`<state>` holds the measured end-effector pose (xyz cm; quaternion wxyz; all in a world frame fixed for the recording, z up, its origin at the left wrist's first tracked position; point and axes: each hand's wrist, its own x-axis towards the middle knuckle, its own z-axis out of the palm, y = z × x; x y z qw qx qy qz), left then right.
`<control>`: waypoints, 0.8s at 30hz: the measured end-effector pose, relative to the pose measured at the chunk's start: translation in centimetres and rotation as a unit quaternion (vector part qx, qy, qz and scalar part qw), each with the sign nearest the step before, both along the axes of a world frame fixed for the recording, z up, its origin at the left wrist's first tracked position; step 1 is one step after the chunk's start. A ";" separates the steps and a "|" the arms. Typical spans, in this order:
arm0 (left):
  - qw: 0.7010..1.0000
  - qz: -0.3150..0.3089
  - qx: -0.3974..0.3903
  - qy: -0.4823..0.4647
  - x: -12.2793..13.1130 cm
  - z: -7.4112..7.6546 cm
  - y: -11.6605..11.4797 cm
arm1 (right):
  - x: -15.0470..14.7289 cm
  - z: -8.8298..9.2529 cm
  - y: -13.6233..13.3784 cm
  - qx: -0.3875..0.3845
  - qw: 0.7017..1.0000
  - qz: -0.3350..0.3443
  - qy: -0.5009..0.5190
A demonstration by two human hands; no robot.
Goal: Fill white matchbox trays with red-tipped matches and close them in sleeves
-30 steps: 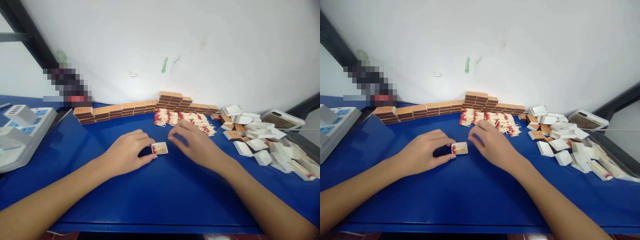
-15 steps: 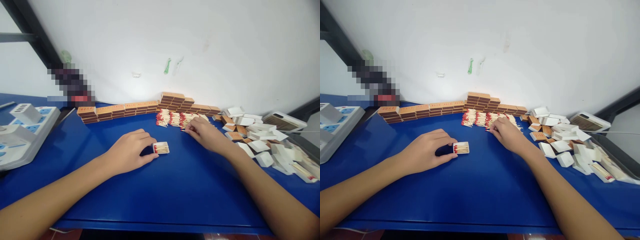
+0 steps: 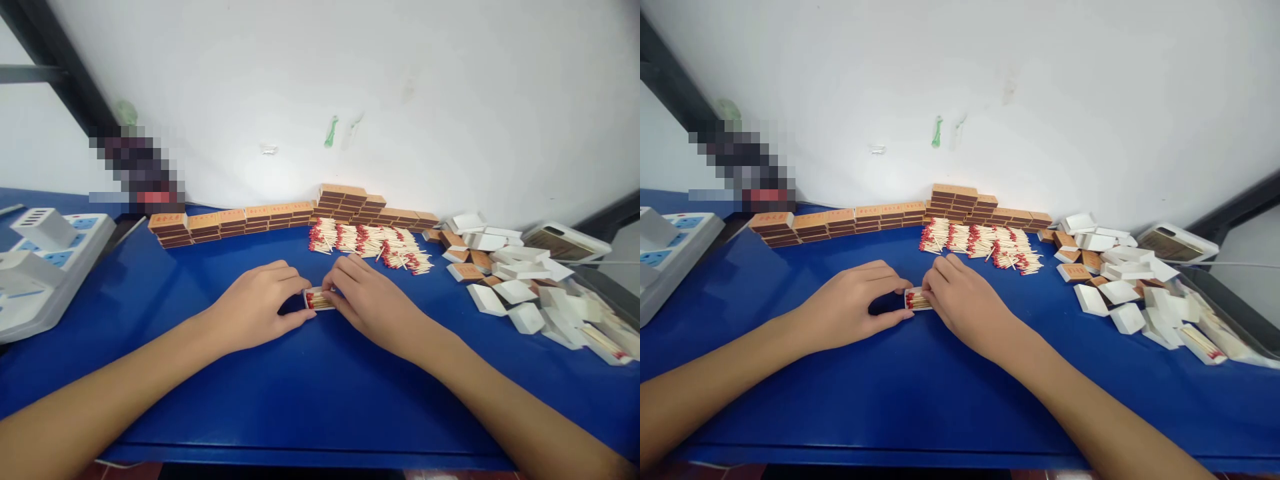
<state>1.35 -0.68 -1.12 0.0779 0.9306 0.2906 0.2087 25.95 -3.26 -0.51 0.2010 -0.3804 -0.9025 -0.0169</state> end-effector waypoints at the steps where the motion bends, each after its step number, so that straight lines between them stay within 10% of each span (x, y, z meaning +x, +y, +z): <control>1: 1.000 0.000 0.001 0.000 0.0 0.0 0.0 | 0.2 -0.1 0.0 -0.008 1.000 0.001 0.006; 17: 1.000 0.000 0.005 -0.002 0.0 -0.1 0.0 | 1.6 0.0 0.4 -0.076 0.997 -0.011 0.032; 24: 1.000 0.003 -0.002 0.001 -0.2 0.1 0.0 | 7.0 -0.5 4.1 -0.002 0.992 -0.110 0.057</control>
